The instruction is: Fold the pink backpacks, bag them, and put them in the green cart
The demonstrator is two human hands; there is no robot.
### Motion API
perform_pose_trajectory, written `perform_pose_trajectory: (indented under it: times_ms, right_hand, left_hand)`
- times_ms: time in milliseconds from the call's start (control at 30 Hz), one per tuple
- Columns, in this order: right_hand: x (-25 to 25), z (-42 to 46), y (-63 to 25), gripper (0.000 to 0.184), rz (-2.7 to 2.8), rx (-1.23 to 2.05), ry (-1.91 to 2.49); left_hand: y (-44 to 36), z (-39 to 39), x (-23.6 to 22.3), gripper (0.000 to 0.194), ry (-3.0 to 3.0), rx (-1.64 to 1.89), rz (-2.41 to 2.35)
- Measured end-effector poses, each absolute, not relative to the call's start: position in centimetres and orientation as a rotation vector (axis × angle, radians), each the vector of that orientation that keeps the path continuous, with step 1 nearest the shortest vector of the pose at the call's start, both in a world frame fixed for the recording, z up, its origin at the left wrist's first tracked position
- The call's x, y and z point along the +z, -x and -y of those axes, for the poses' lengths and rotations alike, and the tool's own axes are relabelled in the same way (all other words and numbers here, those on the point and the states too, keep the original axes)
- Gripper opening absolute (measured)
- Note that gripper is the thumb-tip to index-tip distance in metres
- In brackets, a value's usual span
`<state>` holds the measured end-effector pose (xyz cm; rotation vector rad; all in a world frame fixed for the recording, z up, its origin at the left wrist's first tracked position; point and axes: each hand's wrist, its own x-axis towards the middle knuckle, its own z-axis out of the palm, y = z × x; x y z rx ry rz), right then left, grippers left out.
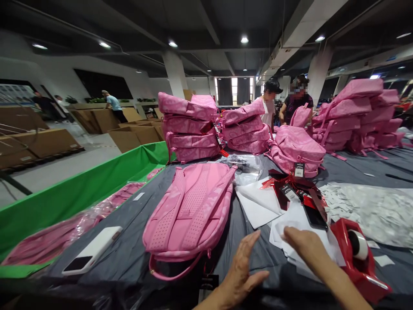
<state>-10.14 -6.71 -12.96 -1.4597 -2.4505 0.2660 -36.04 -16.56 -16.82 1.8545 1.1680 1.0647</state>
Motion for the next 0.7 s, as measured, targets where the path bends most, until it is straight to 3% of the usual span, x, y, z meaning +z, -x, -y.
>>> perform_pose_trajectory:
  times_ms: [67,133,300,433,567,700]
  right_hand:
    - [-12.5,9.6,13.1,0.042,2.476,0.495,1.417]
    - [-11.8,11.9,15.0,0.041,2.480,0.813,1.305]
    - [-12.0,13.7,13.9,0.062,2.033,1.463,1.234]
    - [-16.6,14.2,13.2,0.064,1.772,1.848,1.144]
    - [-19.4,15.6,16.8,0.056,1.745,1.882,1.307]
    - [-20.1,15.9,19.4,0.052,2.022,1.725,1.165]
  left_hand:
    - [35.1,15.7,-16.8,0.107,-1.854,1.007,-1.090]
    - [34.4,15.6,-17.0,0.112,-1.768,0.999,-1.020]
    - [34.3,18.7,-17.2,0.082,-1.005,0.877,-0.983]
    - [35.2,21.9,-17.2,0.080,-0.687,0.948,-1.109]
    - [36.7,24.3,-18.2,0.072,-0.822,1.025,-1.326]
    - [39.2,26.9,-19.3,0.052,-0.997,0.991,-1.544]
